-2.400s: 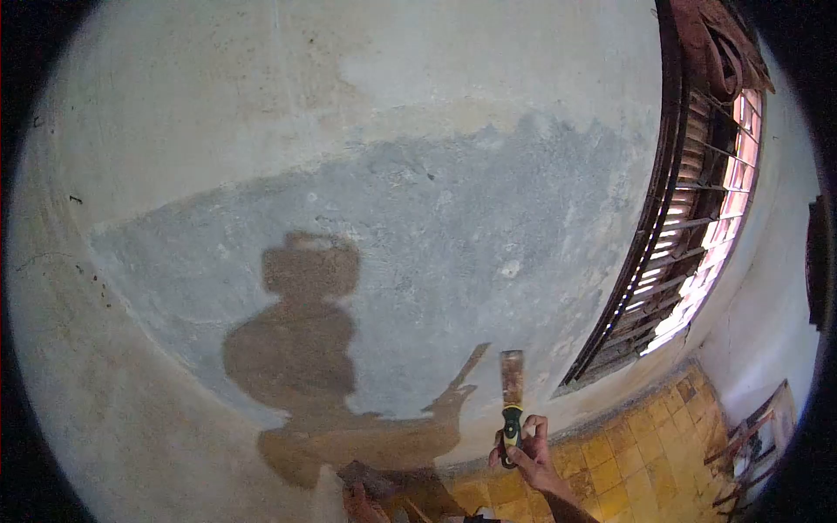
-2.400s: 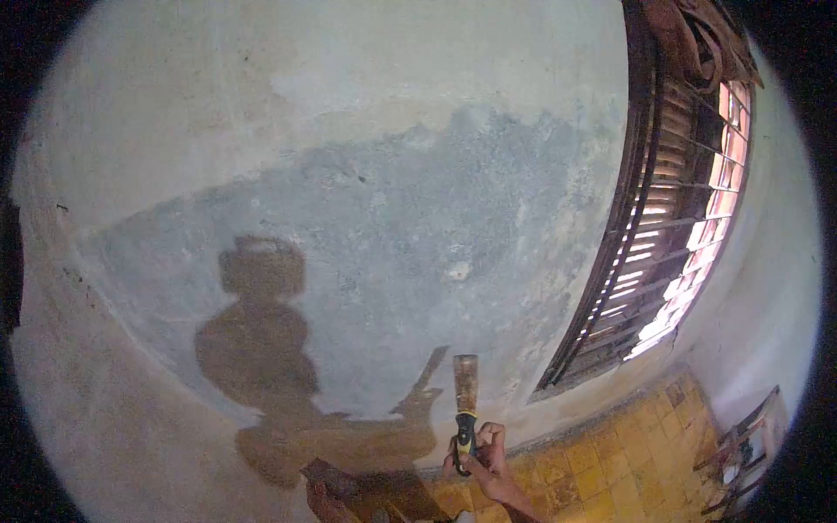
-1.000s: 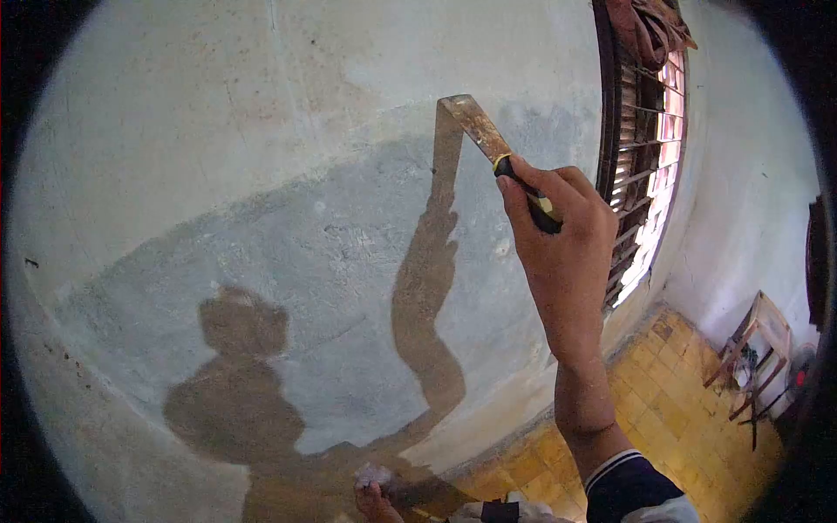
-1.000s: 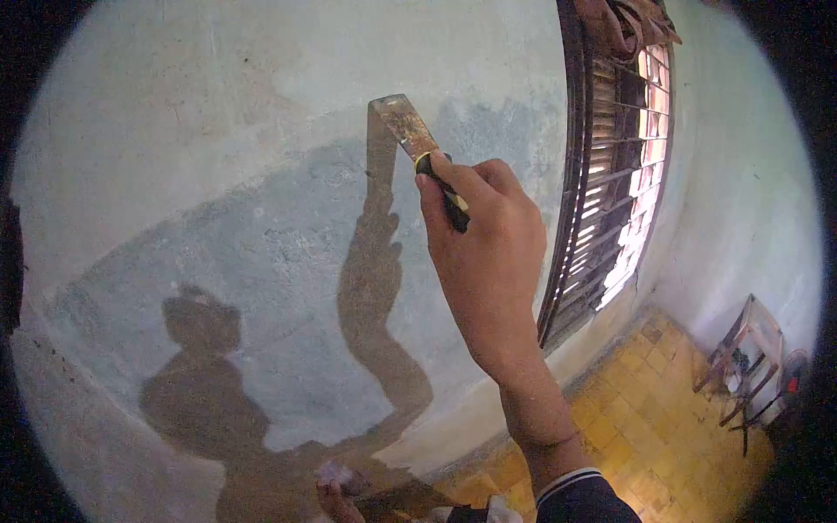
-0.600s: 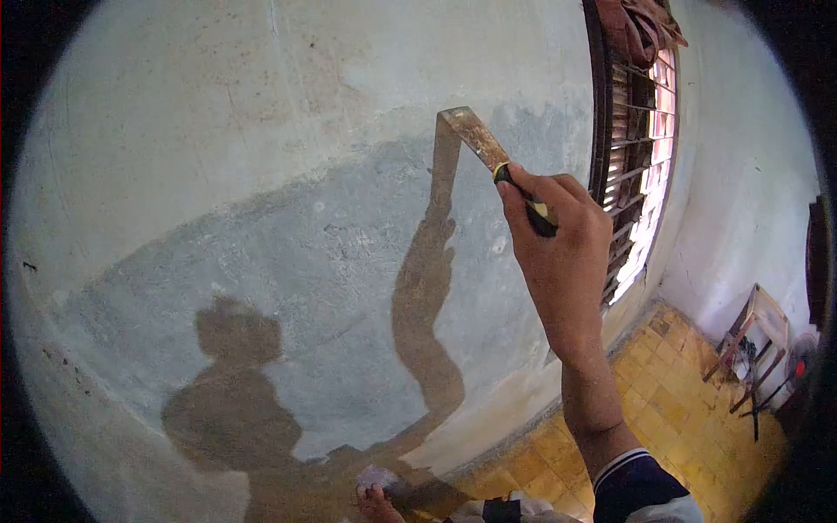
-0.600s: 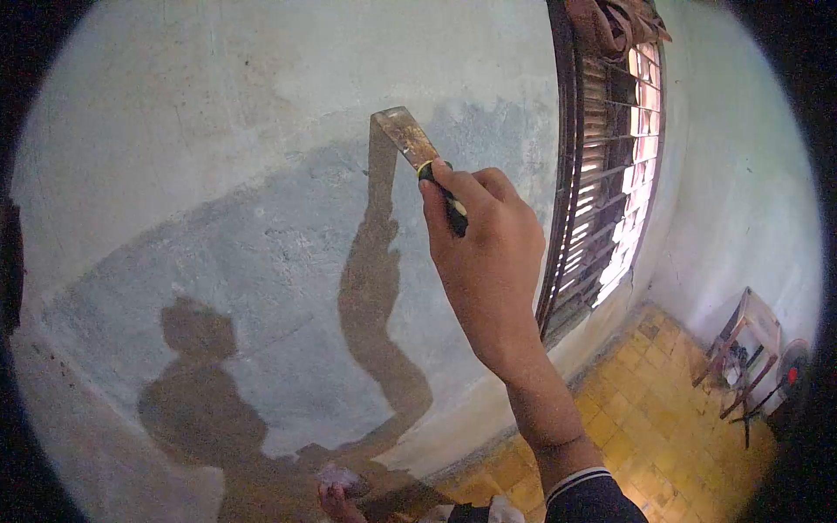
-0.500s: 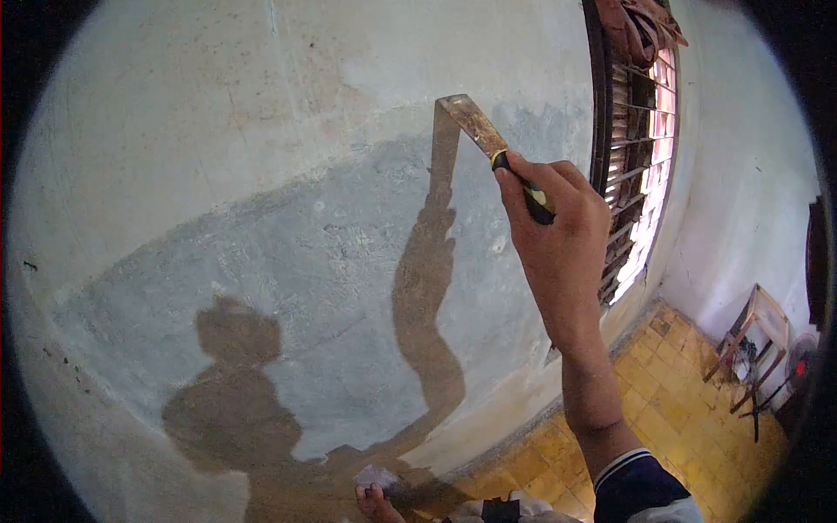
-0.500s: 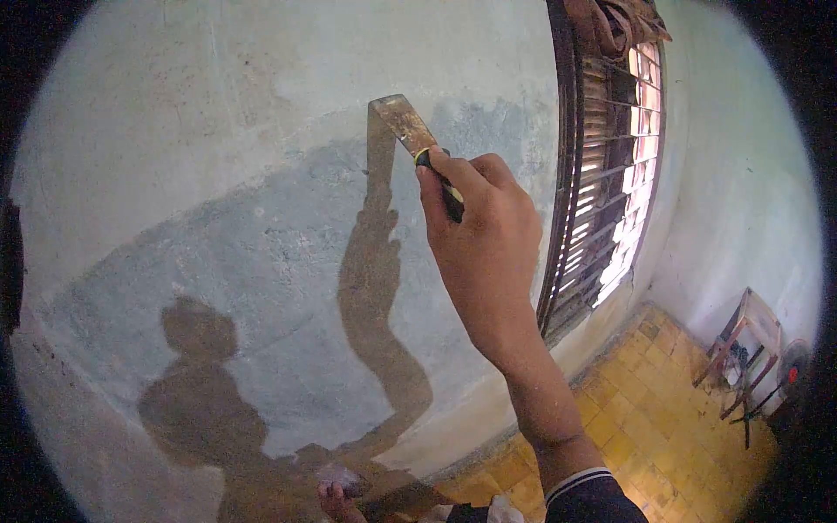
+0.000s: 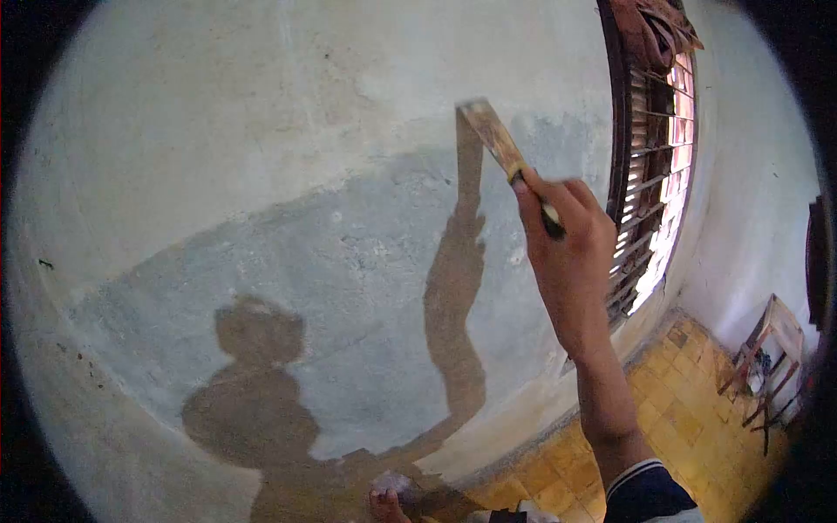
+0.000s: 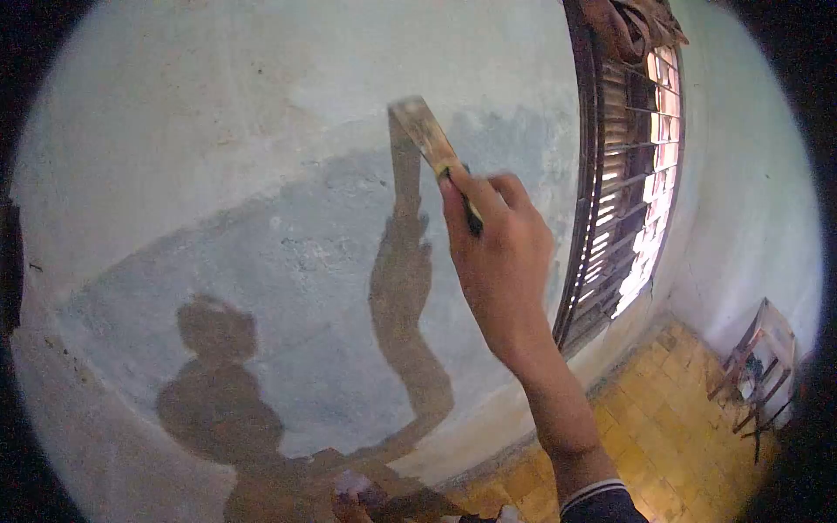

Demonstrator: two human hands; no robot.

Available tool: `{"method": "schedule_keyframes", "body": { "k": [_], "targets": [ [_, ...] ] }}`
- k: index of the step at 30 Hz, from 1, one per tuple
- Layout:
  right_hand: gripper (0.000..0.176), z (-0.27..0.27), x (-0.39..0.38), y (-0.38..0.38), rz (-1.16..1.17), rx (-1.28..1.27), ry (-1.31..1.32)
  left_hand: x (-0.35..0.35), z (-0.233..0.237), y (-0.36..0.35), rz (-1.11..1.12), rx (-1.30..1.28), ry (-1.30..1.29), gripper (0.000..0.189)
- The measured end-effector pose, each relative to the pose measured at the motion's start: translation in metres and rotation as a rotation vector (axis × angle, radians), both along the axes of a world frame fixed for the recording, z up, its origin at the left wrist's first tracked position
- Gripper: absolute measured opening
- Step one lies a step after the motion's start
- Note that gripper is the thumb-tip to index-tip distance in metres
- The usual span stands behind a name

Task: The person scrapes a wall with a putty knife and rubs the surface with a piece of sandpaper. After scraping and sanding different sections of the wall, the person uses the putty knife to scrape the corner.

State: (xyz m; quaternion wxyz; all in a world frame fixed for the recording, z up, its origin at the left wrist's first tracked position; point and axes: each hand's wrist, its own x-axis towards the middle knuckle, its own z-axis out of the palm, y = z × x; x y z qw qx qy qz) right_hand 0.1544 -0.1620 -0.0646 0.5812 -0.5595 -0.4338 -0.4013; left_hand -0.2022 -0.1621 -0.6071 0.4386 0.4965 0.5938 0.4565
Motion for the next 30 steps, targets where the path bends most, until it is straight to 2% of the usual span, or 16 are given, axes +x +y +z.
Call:
{"method": "schedule_keyframes", "body": {
  "k": [2,3,8,11,12,14,17,20,24,28,30],
  "targets": [
    [0.016,0.01,0.011,0.016,0.026,0.049,-0.046,0.035,0.034,-0.006,0.175,0.234,-0.261,0.047],
    [0.016,0.01,0.008,0.013,-0.004,0.017,-0.036,0.036,0.032,-0.006,0.182,0.236,-0.259,0.047],
    [0.015,0.002,-0.009,-0.014,-0.049,-0.088,0.054,0.024,-0.01,0.016,-0.054,0.325,-0.583,0.049],
    [0.016,0.012,0.022,0.02,-0.024,0.07,-0.092,0.024,-0.026,0.021,-0.215,0.366,-0.77,0.05],
    [0.018,0.011,0.028,0.021,0.009,0.071,-0.086,0.025,-0.007,0.008,-0.205,0.336,-0.523,0.05],
    [0.018,0.004,0.026,0.001,-0.026,-0.006,-0.04,0.049,0.063,-0.017,-0.203,0.279,-0.04,0.051],
    [0.015,-0.006,0.024,-0.022,-0.025,-0.082,0.076,0.069,0.074,-0.019,-0.067,0.221,-0.024,0.048],
    [0.016,0.006,0.037,-0.021,-0.019,-0.065,0.062,0.091,0.091,-0.026,-0.048,0.056,-0.321,0.046],
    [0.014,0.001,0.036,-0.029,-0.023,-0.147,0.091,0.112,0.097,-0.048,-0.059,0.037,-0.298,0.041],
    [0.013,0.007,0.05,-0.019,-0.031,-0.088,0.064,0.159,0.081,-0.059,-0.056,0.038,-0.305,0.034],
    [0.013,0.011,0.057,-0.013,-0.069,-0.096,0.005,0.178,0.09,-0.072,-0.036,0.039,-0.31,0.032]
  ]
}}
